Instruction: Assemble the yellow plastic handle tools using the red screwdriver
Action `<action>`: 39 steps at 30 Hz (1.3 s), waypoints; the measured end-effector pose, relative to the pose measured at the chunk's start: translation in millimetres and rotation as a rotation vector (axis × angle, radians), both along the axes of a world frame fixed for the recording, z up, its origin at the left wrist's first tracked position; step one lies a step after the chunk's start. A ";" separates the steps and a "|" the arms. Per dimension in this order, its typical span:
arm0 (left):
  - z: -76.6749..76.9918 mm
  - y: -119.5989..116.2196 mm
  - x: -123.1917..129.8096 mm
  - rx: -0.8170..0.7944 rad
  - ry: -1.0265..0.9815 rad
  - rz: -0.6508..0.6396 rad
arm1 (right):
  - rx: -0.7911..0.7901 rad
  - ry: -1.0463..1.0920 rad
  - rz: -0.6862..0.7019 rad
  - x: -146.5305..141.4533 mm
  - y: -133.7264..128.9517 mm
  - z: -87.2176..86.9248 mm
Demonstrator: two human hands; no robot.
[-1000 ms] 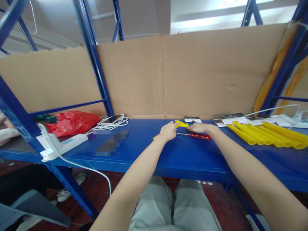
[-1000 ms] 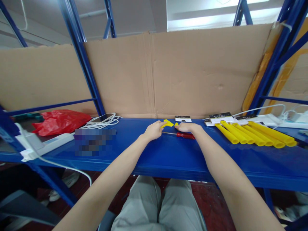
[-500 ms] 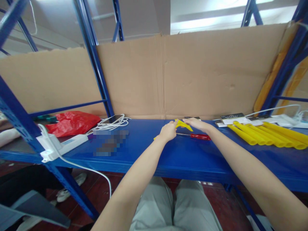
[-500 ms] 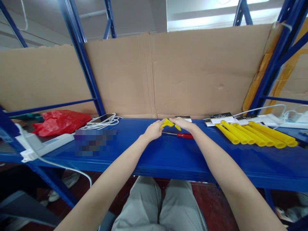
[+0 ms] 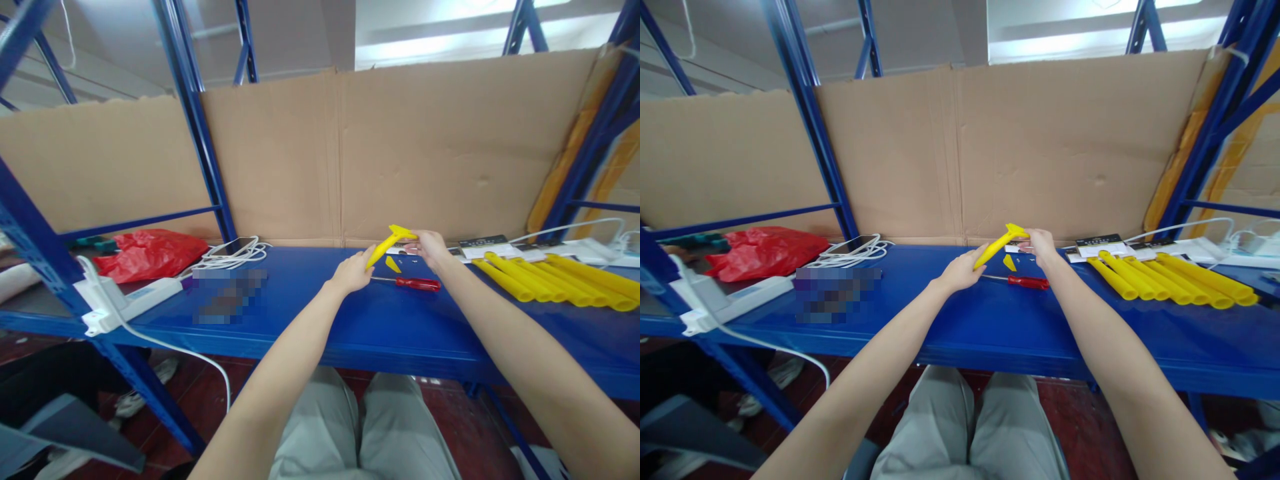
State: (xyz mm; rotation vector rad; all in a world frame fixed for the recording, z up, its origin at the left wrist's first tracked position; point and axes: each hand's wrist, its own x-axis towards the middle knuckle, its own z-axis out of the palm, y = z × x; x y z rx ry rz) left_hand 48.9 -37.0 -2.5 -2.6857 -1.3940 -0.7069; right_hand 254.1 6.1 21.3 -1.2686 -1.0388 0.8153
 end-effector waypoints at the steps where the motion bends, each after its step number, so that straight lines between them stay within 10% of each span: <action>1: 0.1 -0.3 -0.1 -0.005 -0.009 -0.038 | -0.005 0.018 -0.038 2.8 1.2 -0.1; 11: -0.9 1.7 -0.2 -0.033 -0.136 -0.349 | -0.002 0.235 -0.146 1.4 -2.7 2.0; 16: 1.1 -1.0 2.6 0.020 -0.108 -0.306 | 0.059 0.060 -0.138 1.4 -3.7 1.2; 27: 0.2 -2.5 9.2 0.086 -0.001 0.105 | -0.054 -0.124 0.558 -23.0 -10.8 -13.9; 39: -8.8 9.6 21.0 -0.062 0.174 0.158 | 0.002 -0.217 0.189 -1.8 -2.4 -9.2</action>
